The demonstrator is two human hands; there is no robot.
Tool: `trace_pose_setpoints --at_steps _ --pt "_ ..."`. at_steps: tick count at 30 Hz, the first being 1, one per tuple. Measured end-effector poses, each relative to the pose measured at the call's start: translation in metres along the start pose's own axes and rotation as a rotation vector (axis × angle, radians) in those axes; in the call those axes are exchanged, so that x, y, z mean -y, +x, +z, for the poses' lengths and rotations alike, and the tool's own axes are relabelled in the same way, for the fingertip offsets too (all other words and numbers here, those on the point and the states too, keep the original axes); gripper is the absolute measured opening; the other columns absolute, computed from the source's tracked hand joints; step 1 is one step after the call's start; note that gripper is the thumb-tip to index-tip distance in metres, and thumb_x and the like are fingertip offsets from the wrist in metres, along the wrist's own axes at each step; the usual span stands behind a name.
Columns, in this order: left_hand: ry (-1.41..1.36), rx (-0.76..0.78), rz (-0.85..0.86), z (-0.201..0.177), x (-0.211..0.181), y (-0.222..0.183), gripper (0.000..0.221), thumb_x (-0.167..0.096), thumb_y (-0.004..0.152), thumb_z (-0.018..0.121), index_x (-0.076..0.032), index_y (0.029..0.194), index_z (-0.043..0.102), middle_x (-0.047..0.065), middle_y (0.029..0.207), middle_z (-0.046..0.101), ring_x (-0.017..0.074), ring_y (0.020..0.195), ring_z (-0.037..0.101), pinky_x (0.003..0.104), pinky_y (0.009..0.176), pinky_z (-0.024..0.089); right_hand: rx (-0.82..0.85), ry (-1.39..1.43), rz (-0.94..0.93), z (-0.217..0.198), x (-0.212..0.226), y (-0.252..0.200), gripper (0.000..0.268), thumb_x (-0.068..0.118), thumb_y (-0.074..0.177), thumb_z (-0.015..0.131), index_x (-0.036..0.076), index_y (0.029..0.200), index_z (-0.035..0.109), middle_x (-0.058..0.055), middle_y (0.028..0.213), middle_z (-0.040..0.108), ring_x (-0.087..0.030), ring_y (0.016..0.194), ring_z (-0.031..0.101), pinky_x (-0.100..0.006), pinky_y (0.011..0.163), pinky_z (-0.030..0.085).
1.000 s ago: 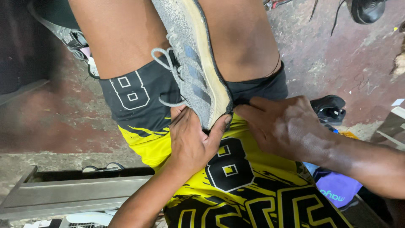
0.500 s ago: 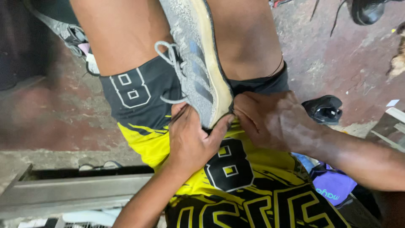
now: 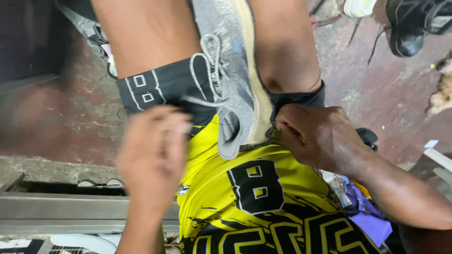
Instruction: The person stitches the sole of a sneaker using a needle and thread, applies adhesive from a bottle to the heel area, and presses the sections together by hand.
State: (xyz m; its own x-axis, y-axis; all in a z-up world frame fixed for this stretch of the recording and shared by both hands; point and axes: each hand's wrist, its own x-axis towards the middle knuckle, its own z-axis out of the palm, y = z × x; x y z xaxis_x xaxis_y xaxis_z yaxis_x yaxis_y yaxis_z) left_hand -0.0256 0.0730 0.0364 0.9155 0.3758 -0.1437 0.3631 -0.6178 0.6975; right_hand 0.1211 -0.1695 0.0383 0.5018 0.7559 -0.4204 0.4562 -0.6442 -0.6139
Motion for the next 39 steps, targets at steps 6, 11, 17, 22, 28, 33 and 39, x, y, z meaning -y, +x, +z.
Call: trace_pose_setpoints --at_steps 6,11,17,22,28,33,39 --pt "-0.189 0.499 0.179 0.046 -0.010 0.033 0.018 -0.014 0.093 0.068 -0.004 0.108 0.068 0.017 0.101 0.069 0.0374 0.092 0.069 0.048 0.080 0.053 -0.008 0.024 0.027 -0.002 -0.004 -0.005 0.009 0.013 0.089 0.070 0.007 0.091 0.064 -0.013 0.074 0.067 -0.036 0.067 0.067 -0.046 0.058 0.051" --pt "-0.335 0.502 0.027 0.040 0.001 0.028 0.014 -0.018 0.096 0.068 -0.004 0.098 0.069 0.013 0.088 0.068 0.0276 0.076 0.066 0.038 0.069 0.052 0.017 0.180 0.031 -0.004 -0.014 -0.009 0.005 0.010 0.095 0.062 0.006 0.097 0.064 -0.013 0.075 0.067 -0.033 0.065 0.067 -0.044 0.058 0.051" --pt "-1.259 0.463 -0.562 0.048 0.018 0.014 0.024 -0.019 0.110 0.055 -0.001 0.094 0.058 0.005 0.092 0.068 0.0069 0.066 0.049 0.025 0.059 0.039 -0.003 0.116 -0.011 0.002 -0.019 -0.004 0.008 0.013 0.098 0.062 0.005 0.098 0.064 -0.012 0.076 0.068 -0.031 0.066 0.069 -0.043 0.058 0.051" --pt "-0.509 0.421 -0.290 0.056 0.004 0.023 0.020 -0.017 0.106 0.054 -0.003 0.103 0.067 0.014 0.075 0.063 0.0262 0.068 0.060 0.037 0.062 0.048 -0.021 0.081 -0.056 0.001 -0.021 -0.004 0.008 0.015 0.099 0.062 0.006 0.099 0.063 -0.013 0.080 0.067 -0.034 0.071 0.067 -0.043 0.061 0.052" --pt "-0.180 0.516 -0.022 0.065 0.001 0.038 0.014 -0.012 0.092 0.061 0.000 0.086 0.066 0.023 0.079 0.068 0.0441 0.076 0.066 0.053 0.071 0.048 0.010 0.026 -0.064 0.002 -0.018 -0.006 0.009 0.016 0.098 0.063 0.007 0.095 0.061 -0.012 0.077 0.064 -0.037 0.068 0.064 -0.046 0.057 0.049" --pt "-0.284 0.697 -0.223 0.066 0.008 0.046 0.016 -0.012 0.082 0.064 -0.003 0.069 0.067 0.019 0.065 0.064 0.0334 0.057 0.067 0.042 0.059 0.052 0.022 -0.029 -0.114 0.005 -0.018 -0.007 0.007 0.014 0.096 0.062 0.008 0.093 0.059 -0.010 0.077 0.060 -0.034 0.069 0.064 -0.046 0.057 0.049" --pt "-0.318 0.766 -0.262 0.071 0.010 0.048 0.017 -0.010 0.080 0.064 0.001 0.067 0.062 0.018 0.057 0.059 0.0288 0.047 0.059 0.039 0.053 0.047 0.046 -0.094 -0.125 0.005 -0.017 -0.007 0.006 0.014 0.095 0.064 0.009 0.094 0.060 -0.008 0.080 0.059 -0.029 0.065 0.063 -0.043 0.053 0.048"
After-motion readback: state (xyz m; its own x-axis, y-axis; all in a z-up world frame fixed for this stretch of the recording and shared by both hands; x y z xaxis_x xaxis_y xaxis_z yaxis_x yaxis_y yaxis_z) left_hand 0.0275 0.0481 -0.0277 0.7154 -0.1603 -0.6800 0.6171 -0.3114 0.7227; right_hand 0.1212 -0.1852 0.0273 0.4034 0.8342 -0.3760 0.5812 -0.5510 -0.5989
